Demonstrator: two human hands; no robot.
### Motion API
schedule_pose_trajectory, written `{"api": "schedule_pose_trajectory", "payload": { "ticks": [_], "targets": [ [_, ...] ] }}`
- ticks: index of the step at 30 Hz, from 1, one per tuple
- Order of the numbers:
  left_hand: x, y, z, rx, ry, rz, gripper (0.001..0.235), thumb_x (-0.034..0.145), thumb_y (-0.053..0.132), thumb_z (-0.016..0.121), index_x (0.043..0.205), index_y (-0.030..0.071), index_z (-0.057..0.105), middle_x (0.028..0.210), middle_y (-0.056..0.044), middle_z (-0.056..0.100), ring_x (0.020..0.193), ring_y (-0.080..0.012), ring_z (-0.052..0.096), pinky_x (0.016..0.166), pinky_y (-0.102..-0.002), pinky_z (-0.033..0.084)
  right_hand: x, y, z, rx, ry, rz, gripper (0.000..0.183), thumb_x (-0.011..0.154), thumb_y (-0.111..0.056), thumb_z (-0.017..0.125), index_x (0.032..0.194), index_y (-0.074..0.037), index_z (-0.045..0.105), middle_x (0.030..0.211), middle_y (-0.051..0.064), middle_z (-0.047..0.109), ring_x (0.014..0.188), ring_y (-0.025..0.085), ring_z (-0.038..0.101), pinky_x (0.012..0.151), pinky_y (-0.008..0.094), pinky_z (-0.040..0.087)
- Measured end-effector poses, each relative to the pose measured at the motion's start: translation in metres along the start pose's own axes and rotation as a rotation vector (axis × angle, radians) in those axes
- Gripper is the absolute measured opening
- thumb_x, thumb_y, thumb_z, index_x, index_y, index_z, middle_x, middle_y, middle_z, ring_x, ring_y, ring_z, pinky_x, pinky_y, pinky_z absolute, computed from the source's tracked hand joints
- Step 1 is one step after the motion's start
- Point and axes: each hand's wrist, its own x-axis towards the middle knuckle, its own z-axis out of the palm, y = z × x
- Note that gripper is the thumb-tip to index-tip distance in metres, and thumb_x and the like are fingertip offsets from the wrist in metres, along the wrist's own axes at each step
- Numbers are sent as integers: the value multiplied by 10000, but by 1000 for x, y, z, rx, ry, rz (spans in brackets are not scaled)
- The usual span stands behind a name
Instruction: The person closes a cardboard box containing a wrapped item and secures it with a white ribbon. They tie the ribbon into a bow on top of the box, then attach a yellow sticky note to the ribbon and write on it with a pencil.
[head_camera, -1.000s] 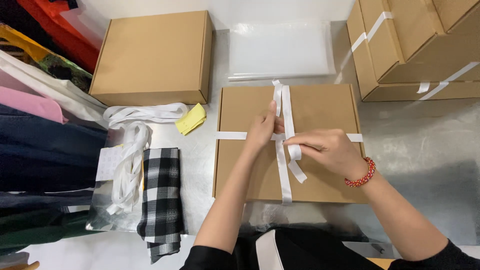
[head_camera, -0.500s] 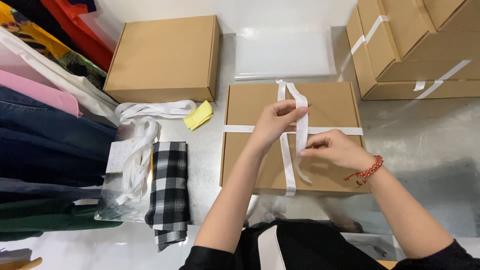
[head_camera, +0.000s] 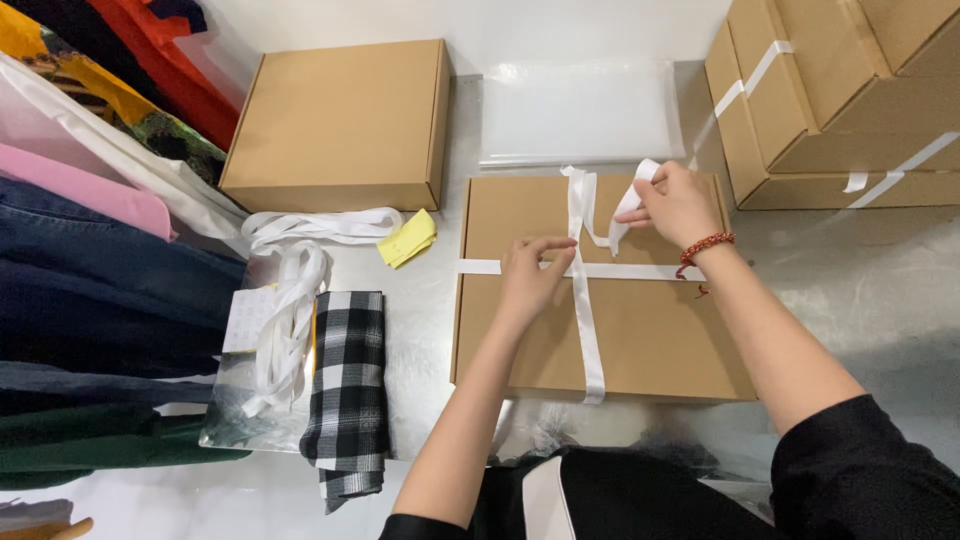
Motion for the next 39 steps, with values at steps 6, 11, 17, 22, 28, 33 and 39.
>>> {"api": "schedule_pose_trajectory", "payload": {
  "ticks": [6, 11, 17, 22, 28, 33, 39],
  "targets": [
    [-19, -8, 11, 108, -51, 1, 185, 993, 392, 739, 1104, 279, 837, 1259, -106, 633, 1296, -356, 521, 1138, -445, 403, -3, -15, -16, 512, -158, 71, 339, 1124, -54, 478, 1304, 226, 411, 1028, 461, 656, 817, 441, 760, 741, 405, 696],
    [-25, -8, 21, 211, -52, -5, 179, 972, 387, 753, 1063, 266, 850, 1283, -69, 634, 1283, -332, 517, 1111, -473, 433, 7, 8, 5, 481, -173, 37, 304, 1130, -90, 503, 1255, 180, 440, 965, 395, 688, 774, 396, 771, 709, 365, 695],
    [-32, -3, 21, 260, -79, 2, 171, 960, 372, 754, 1066, 282, 853, 1304, -60, 610, 1289, -329, 492, 1091, -483, 434, -3, 1, 6, 189, -195, -76, 268, 1123, -184, 575, 1183, 77, 567, 934, 282, 768, 835, 341, 780, 741, 407, 650],
    [-35, -9, 27, 285, -99, 16, 171, 941, 383, 772, 1063, 297, 854, 1304, -67, 611, 1314, -353, 492, 1108, -507, 432, 0, 13, 9, 367, -335, -53, 244, 1133, -98, 500, 1211, 133, 515, 990, 399, 731, 811, 364, 788, 755, 374, 671],
    [-38, 0, 33, 400, 20, 197, 132, 862, 289, 843, 990, 257, 848, 1246, -33, 578, 1258, -329, 493, 1015, -461, 458, -1, 11, 3, 400, -415, 48, 290, 1133, -113, 497, 1251, 151, 480, 968, 424, 722, 781, 400, 787, 733, 398, 683],
    [-17, -23, 71, 805, 197, 614, 90, 778, 295, 845, 827, 227, 814, 1190, 10, 573, 1156, -252, 533, 900, -408, 436, 4, 16, 8, 405, -476, 84, 334, 1125, -140, 507, 1280, 147, 436, 966, 424, 715, 794, 392, 791, 739, 400, 682],
    [-1, -32, 78, 860, 219, 907, 129, 788, 90, 776, 711, 167, 707, 1079, -15, 556, 1049, -243, 533, 823, -415, 394, 8, 31, 15, 324, -430, 76, 389, 1051, -196, 629, 1265, 118, 547, 1044, 372, 744, 820, 352, 802, 733, 396, 691]
  ]
}}
